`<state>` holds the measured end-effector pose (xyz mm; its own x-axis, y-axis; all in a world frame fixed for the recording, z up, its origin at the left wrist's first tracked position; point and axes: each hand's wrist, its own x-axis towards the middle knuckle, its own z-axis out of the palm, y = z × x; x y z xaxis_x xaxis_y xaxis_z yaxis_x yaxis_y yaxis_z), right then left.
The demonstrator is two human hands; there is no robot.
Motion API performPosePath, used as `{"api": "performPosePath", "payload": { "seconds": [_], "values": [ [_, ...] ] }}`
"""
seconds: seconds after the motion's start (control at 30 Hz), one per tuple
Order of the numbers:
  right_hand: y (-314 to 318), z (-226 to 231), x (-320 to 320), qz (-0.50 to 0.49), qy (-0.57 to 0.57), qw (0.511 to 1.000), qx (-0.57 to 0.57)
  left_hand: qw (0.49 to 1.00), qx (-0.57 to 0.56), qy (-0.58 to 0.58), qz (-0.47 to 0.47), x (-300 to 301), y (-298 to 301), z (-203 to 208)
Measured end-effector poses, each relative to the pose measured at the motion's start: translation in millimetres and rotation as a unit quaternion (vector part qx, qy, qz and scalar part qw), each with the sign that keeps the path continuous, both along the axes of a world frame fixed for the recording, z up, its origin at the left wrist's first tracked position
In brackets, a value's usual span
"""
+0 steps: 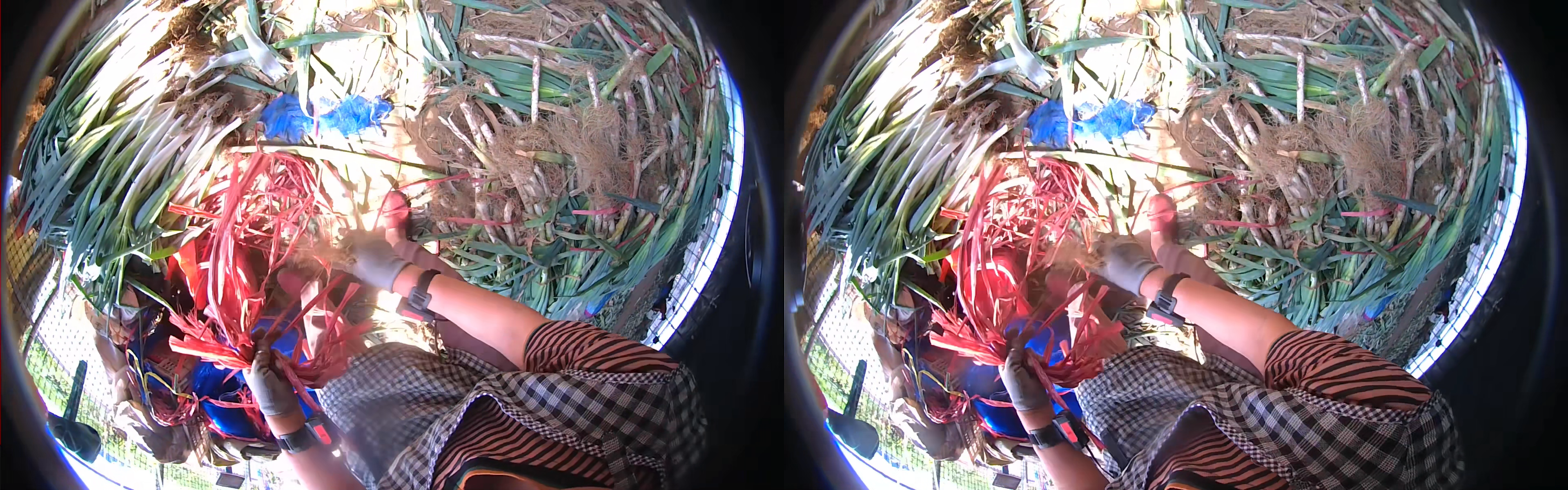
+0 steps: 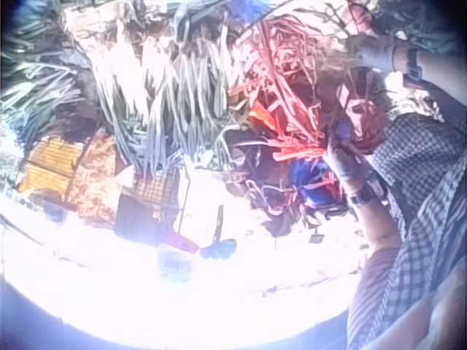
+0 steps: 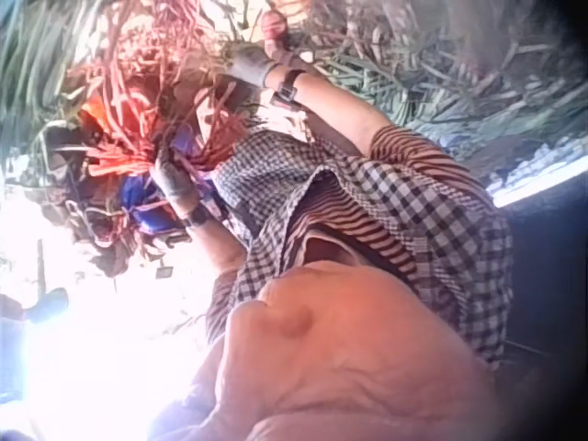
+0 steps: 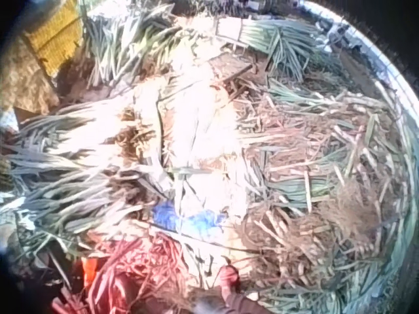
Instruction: The person cleans leeks by peeling away outer layers and roots, then places them onto a stack. After clearing the workspace, the person gathers red plastic strips from the ground.
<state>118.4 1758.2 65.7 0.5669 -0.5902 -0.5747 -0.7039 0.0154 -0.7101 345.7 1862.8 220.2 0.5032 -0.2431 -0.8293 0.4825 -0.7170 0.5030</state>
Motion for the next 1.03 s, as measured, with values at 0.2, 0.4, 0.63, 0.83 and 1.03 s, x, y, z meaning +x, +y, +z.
{"api": "performPosePath", "payload": {
  "seconds": [0.2, 0.4, 0.63, 0.83, 1.03],
  "values": [
    [44, -131, -50, -0.107, 0.235, 0.965, 0.039, 0.957, 0.055, 0.002, 0.286, 41, 146, -88],
    [-6, -212, -46, -0.141, 0.407, 0.902, -0.029, 0.935, 0.122, -0.003, 0.332, 8, 194, -147],
    [16, -178, 248, 0.096, 0.175, 0.980, -0.019, 0.946, 0.153, 0.035, 0.283, -23, 165, -201],
    [39, -301, 342, 0.177, 0.344, 0.905, -0.174, 0.926, 0.084, 0.118, 0.350, -30, 165, -222],
    [48, -295, 344, 0.172, 0.326, 0.927, -0.067, 0.924, 0.050, 0.100, 0.366, -6, 193, -230]
  ]
}}
